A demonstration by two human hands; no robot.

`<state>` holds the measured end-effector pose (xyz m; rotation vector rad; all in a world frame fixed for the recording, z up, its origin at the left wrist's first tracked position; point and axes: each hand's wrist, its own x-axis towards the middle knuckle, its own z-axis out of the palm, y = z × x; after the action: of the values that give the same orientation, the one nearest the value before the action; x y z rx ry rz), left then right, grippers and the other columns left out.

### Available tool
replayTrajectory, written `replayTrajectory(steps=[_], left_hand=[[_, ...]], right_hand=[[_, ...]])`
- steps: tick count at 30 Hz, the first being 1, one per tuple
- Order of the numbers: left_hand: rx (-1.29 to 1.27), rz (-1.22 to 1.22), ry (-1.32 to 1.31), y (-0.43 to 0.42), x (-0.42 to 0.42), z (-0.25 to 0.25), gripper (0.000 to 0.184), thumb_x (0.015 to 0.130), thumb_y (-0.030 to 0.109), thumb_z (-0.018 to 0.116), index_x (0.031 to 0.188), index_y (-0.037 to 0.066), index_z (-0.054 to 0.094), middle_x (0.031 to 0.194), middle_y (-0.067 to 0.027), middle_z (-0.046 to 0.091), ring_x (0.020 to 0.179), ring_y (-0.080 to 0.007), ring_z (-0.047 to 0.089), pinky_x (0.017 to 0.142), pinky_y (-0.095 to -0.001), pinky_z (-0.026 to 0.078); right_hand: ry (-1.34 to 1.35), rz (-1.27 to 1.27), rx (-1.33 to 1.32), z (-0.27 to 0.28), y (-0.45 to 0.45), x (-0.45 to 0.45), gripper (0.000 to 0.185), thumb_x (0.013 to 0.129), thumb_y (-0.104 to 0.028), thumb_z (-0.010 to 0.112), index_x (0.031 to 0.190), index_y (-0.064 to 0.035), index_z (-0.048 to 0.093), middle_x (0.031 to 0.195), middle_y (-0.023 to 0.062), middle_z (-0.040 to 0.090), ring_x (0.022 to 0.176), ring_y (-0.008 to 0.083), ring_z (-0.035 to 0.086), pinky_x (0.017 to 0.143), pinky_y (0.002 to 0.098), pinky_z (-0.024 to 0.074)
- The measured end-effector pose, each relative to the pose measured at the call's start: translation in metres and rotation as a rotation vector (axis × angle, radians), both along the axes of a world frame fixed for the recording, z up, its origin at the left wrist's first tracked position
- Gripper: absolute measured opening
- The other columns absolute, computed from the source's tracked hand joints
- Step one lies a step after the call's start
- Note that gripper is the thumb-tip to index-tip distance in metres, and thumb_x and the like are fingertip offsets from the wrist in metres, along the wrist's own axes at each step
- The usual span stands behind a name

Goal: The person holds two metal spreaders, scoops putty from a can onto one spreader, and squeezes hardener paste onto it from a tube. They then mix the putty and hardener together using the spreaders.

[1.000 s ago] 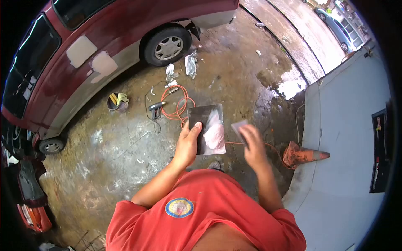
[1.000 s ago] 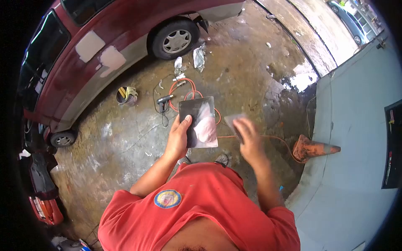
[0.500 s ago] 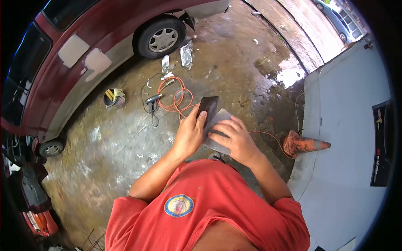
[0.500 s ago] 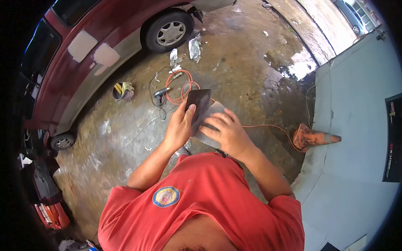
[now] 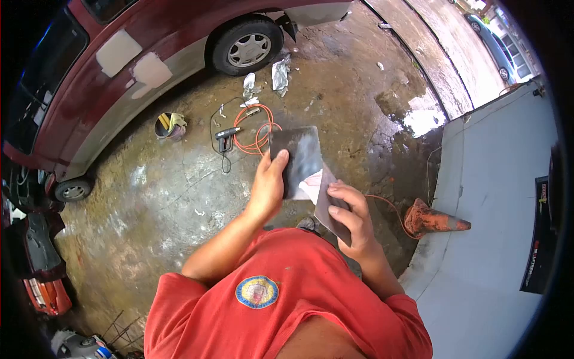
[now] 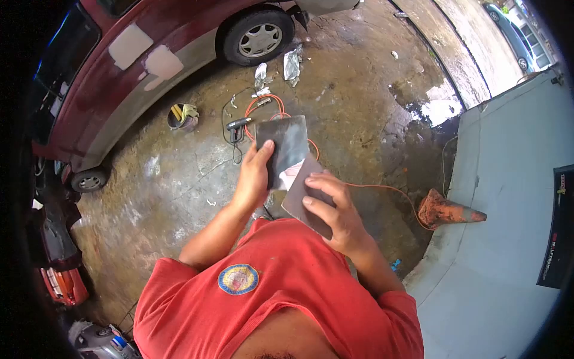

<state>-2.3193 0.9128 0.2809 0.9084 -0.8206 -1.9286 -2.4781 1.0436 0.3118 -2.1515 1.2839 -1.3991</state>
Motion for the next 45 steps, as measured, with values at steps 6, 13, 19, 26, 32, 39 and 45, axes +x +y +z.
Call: replayTrajectory(steps=[6, 13, 19, 26, 32, 39, 45], left_hand=[[0.259, 0.124, 0.150, 0.020, 0.007, 0.002, 0.031, 0.101, 0.022, 0.051, 0.125, 0.003, 0.052, 0.111, -0.0118, 0.064, 0.097, -0.0225, 0.065, 0.087, -0.0387, 0.053], [0.083, 0.079, 0.034, 0.023, 0.027, 0.017, 0.032, 0.102, 0.018, 0.050, 0.129, 0.001, 0.051, 0.113, -0.0090, 0.065, 0.099, -0.0164, 0.062, 0.090, -0.0314, 0.050], [-0.050, 0.066, -0.028, 0.018, 0.024, 0.015, 0.031, 0.103, 0.016, 0.049, 0.129, 0.000, 0.051, 0.112, -0.0080, 0.064, 0.099, -0.0154, 0.061, 0.090, -0.0305, 0.048], [-0.227, -0.183, -0.195, 0.015, 0.026, 0.026, 0.036, 0.104, 0.021, 0.046, 0.133, -0.001, 0.050, 0.111, -0.0085, 0.065, 0.096, -0.0136, 0.059, 0.087, -0.0302, 0.049], [-0.584, -0.168, -0.439, 0.002, 0.014, 0.004, 0.043, 0.104, 0.019, 0.047, 0.141, -0.002, 0.046, 0.111, -0.0176, 0.069, 0.095, -0.0251, 0.067, 0.082, -0.0361, 0.051], [-0.578, -0.105, -0.581, 0.001, 0.010, 0.007, 0.044, 0.104, 0.016, 0.046, 0.142, -0.004, 0.042, 0.100, -0.0264, 0.069, 0.095, -0.0357, 0.069, 0.084, -0.0394, 0.051], [-0.318, 0.030, -0.280, -0.001, 0.009, 0.026, 0.040, 0.103, 0.018, 0.047, 0.136, -0.004, 0.047, 0.104, -0.0181, 0.069, 0.089, -0.0244, 0.068, 0.081, -0.0389, 0.052]], right_hand=[[-0.040, -0.099, 0.141, -0.041, -0.012, 0.006, 0.067, 0.071, 0.007, 0.070, 0.132, -0.0151, 0.053, 0.136, 0.0164, 0.046, 0.128, 0.0399, 0.046, 0.106, 0.0531, 0.0403], [0.527, -0.290, 0.151, -0.028, -0.009, -0.043, 0.047, 0.081, 0.002, 0.057, 0.123, -0.0172, 0.066, 0.128, 0.0069, 0.055, 0.124, 0.0286, 0.051, 0.108, 0.0529, 0.0390], [0.768, -0.169, 0.084, 0.030, -0.023, -0.047, 0.040, 0.083, -0.011, 0.058, 0.120, -0.0247, 0.067, 0.125, 0.0003, 0.057, 0.120, 0.0227, 0.053, 0.111, 0.0529, 0.0353], [0.708, -0.099, 0.113, 0.044, -0.034, -0.043, 0.041, 0.078, -0.008, 0.059, 0.116, -0.0197, 0.069, 0.117, 0.0012, 0.062, 0.118, 0.0219, 0.056, 0.110, 0.0532, 0.0353], [0.610, -0.027, 0.143, 0.014, -0.032, -0.007, 0.033, 0.080, -0.012, 0.057, 0.110, -0.0154, 0.071, 0.117, 0.0023, 0.063, 0.117, 0.0221, 0.056, 0.111, 0.0512, 0.0344], [0.578, 0.096, 0.194, -0.003, -0.006, 0.007, 0.029, 0.084, -0.016, 0.055, 0.109, -0.0165, 0.069, 0.116, 0.0003, 0.063, 0.116, 0.0207, 0.057, 0.109, 0.0518, 0.0360], [0.283, -0.028, 0.138, 0.019, -0.001, -0.005, 0.053, 0.078, -0.008, 0.070, 0.129, -0.0165, 0.058, 0.131, 0.0121, 0.051, 0.127, 0.0329, 0.050, 0.111, 0.0541, 0.0350]])
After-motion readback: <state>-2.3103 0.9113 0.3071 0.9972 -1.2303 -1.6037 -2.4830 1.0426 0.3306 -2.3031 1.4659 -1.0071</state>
